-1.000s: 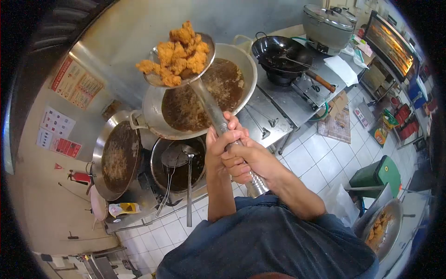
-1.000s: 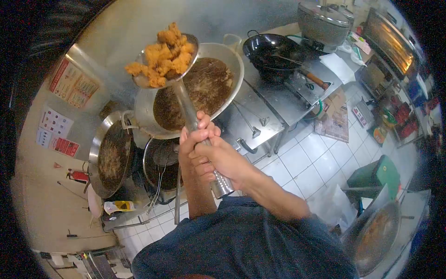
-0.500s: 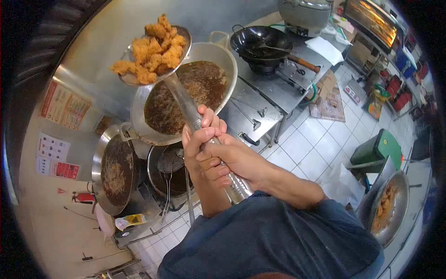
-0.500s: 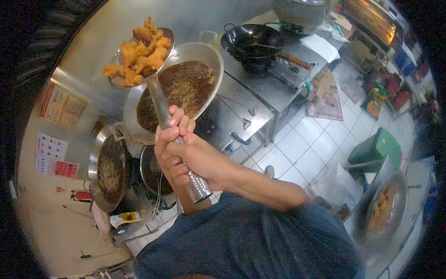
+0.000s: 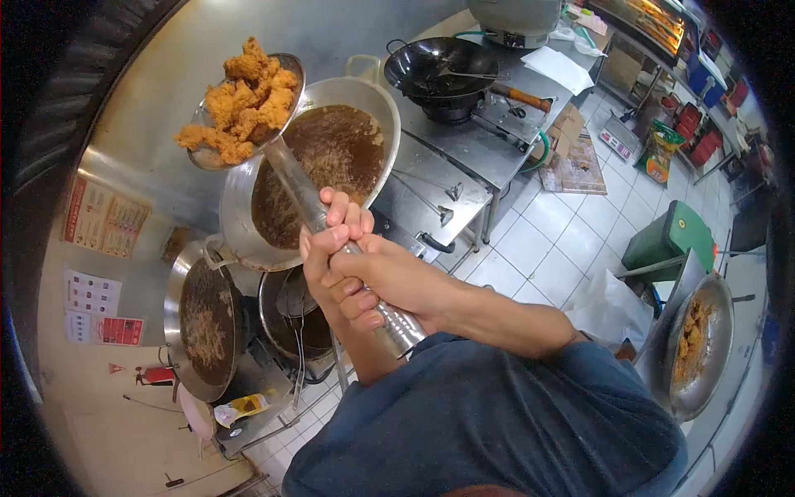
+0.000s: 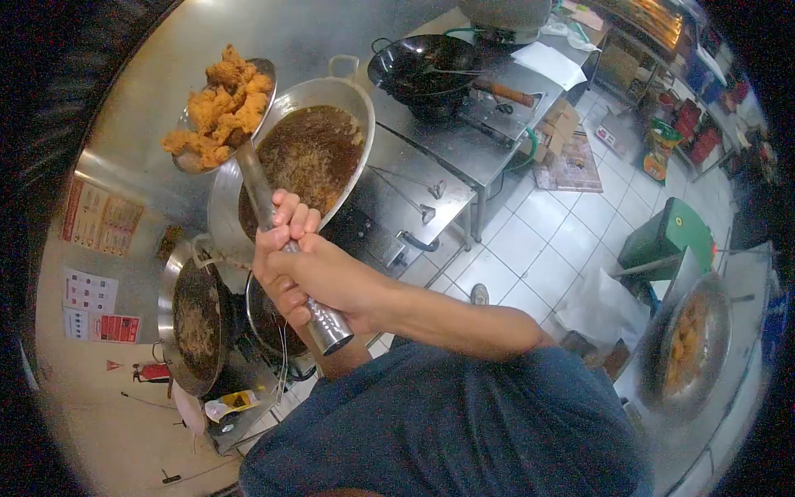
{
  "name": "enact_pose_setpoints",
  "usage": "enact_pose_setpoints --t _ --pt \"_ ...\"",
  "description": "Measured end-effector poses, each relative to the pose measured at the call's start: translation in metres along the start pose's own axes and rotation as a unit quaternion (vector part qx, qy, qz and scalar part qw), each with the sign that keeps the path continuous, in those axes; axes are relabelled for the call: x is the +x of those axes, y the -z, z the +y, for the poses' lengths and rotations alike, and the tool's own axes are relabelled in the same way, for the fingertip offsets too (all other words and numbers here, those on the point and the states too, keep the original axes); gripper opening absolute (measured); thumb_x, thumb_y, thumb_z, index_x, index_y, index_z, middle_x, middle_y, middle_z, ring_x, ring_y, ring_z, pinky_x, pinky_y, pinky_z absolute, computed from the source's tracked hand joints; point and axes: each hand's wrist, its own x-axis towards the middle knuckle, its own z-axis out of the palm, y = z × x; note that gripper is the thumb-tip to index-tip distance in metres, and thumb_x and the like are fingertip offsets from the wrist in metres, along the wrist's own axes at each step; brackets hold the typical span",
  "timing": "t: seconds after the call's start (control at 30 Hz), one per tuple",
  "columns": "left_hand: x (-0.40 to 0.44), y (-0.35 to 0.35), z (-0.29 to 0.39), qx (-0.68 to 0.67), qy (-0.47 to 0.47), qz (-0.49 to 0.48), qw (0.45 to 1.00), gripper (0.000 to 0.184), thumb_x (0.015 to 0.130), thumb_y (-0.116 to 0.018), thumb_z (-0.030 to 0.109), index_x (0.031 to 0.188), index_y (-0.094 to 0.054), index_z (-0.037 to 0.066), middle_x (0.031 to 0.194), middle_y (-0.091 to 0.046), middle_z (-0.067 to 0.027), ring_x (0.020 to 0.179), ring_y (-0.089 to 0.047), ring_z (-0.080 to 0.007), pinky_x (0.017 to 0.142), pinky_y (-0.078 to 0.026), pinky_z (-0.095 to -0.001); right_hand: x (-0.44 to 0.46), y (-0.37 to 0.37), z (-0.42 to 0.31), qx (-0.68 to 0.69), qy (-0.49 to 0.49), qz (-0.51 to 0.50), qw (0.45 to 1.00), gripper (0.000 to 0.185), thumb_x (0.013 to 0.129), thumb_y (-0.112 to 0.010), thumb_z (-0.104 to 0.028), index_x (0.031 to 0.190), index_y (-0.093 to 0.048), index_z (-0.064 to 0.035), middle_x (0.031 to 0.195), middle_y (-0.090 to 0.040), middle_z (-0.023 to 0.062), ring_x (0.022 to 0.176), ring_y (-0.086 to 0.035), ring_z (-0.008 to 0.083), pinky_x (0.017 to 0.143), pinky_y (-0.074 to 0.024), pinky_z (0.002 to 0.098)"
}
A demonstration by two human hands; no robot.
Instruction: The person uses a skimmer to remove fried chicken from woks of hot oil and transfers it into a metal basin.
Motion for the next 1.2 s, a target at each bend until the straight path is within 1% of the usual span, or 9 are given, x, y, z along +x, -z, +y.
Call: enact_pose_setpoints --t 0.13,0.2,0.23,0.33,0.37,0.53,0.6,0.87,1.2 --pt "-0.016 0.014 -0.019 -0.089 0.034 0.041 0.995 0.039 0.069 -0.050 -0.001 0.105 -0.036 0.001 0.081 -0.043 -0.0027 0.068 -0.043 -0.0120 0.070 -0.037 -0.0284 -0.006 0.009 0.005 0.011 -0.023 0.029 0.999 0.013 0.087 -0.042 -0.009 0.076 -0.040 -0.0172 0.061 -0.037 -0.0078 0.046 -0.035 0.0012 0.037 -0.0318 0.0164" --pt "-0.024 0.010 -0.024 -0.147 0.044 0.086 0.984 0.038 0.070 -0.050 -0.001 0.105 -0.036 0.001 0.081 -0.043 -0.0028 0.068 -0.043 -0.0120 0.070 -0.037 -0.0286 -0.002 0.012 0.012 0.089 -0.024 0.009 0.996 0.014 0.087 -0.043 -0.009 0.076 -0.041 -0.0178 0.061 -0.037 -0.0078 0.046 -0.035 0.0010 0.037 -0.0315 0.0166" --pt "-0.024 0.010 -0.023 -0.126 0.037 0.098 0.987 0.037 0.070 -0.051 0.000 0.105 -0.037 0.001 0.080 -0.042 -0.0024 0.067 -0.042 -0.0117 0.070 -0.037 -0.0280 0.002 0.011 0.013 0.124 -0.024 -0.005 0.992 0.015 0.087 -0.043 -0.009 0.076 -0.041 -0.0181 0.061 -0.037 -0.0077 0.046 -0.035 0.0010 0.037 -0.0313 0.0167" --pt "-0.015 0.005 -0.008 -0.034 0.016 0.077 0.996 0.038 0.069 -0.053 0.001 0.104 -0.037 0.001 0.080 -0.042 -0.0025 0.066 -0.041 -0.0112 0.070 -0.037 -0.0274 0.000 -0.003 0.003 0.003 -0.010 0.034 0.999 0.015 0.086 -0.044 -0.008 0.076 -0.041 -0.0183 0.061 -0.037 -0.0079 0.046 -0.035 0.0011 0.037 -0.0307 0.0170" --pt "-0.008 0.009 -0.002 -0.028 0.007 0.032 0.999 0.039 0.068 -0.054 -0.001 0.104 -0.038 0.000 0.080 -0.043 -0.0027 0.067 -0.043 -0.0107 0.069 -0.038 -0.0269 0.003 -0.003 0.000 -0.003 -0.009 0.015 1.000 0.015 0.087 -0.044 -0.008 0.076 -0.041 -0.0181 0.061 -0.036 -0.0077 0.046 -0.035 0.0012 0.037 -0.0308 0.0172" --pt "0.005 -0.020 0.013 0.021 -0.032 0.045 0.998 0.039 0.068 -0.055 -0.002 0.104 -0.040 0.001 0.076 -0.044 -0.0026 0.065 -0.046 -0.0112 0.065 -0.040 -0.0260 0.009 -0.002 -0.011 -0.015 -0.001 -0.044 0.999 0.012 0.086 -0.045 -0.008 0.078 -0.040 -0.0155 0.062 -0.035 -0.0068 0.045 -0.035 0.0018 0.036 -0.0313 0.0183" --pt "0.002 -0.016 0.007 0.037 -0.021 0.045 0.998 0.039 0.068 -0.055 -0.001 0.104 -0.040 0.001 0.076 -0.045 -0.0026 0.064 -0.047 -0.0114 0.065 -0.040 -0.0261 0.003 0.002 -0.010 -0.028 -0.017 -0.007 0.999 0.012 0.086 -0.045 -0.008 0.078 -0.039 -0.0144 0.062 -0.035 -0.0065 0.045 -0.035 0.0018 0.037 -0.0321 0.0184" --pt "-0.033 0.017 -0.022 -0.080 0.063 0.151 0.983 0.033 0.070 -0.052 -0.005 0.101 -0.042 0.003 0.075 -0.046 -0.0012 0.066 -0.048 -0.0111 0.067 -0.042 -0.0277 0.007 0.032 0.018 0.031 -0.055 0.042 0.997 0.009 0.086 -0.045 -0.009 0.081 -0.039 -0.0132 0.062 -0.037 -0.0055 0.045 -0.038 0.0026 0.038 -0.0333 0.0181" --pt "0.002 -0.018 0.014 0.076 -0.039 0.023 0.996 0.041 0.067 -0.058 -0.002 0.104 -0.041 0.001 0.077 -0.045 -0.0029 0.065 -0.048 -0.0106 0.065 -0.043 -0.0271 0.001 -0.004 -0.009 -0.054 -0.011 -0.012 0.998 0.017 0.085 -0.049 -0.007 0.075 -0.036 -0.0119 0.058 -0.035 -0.0053 0.041 -0.036 0.0024 0.033 -0.0300 0.0186"
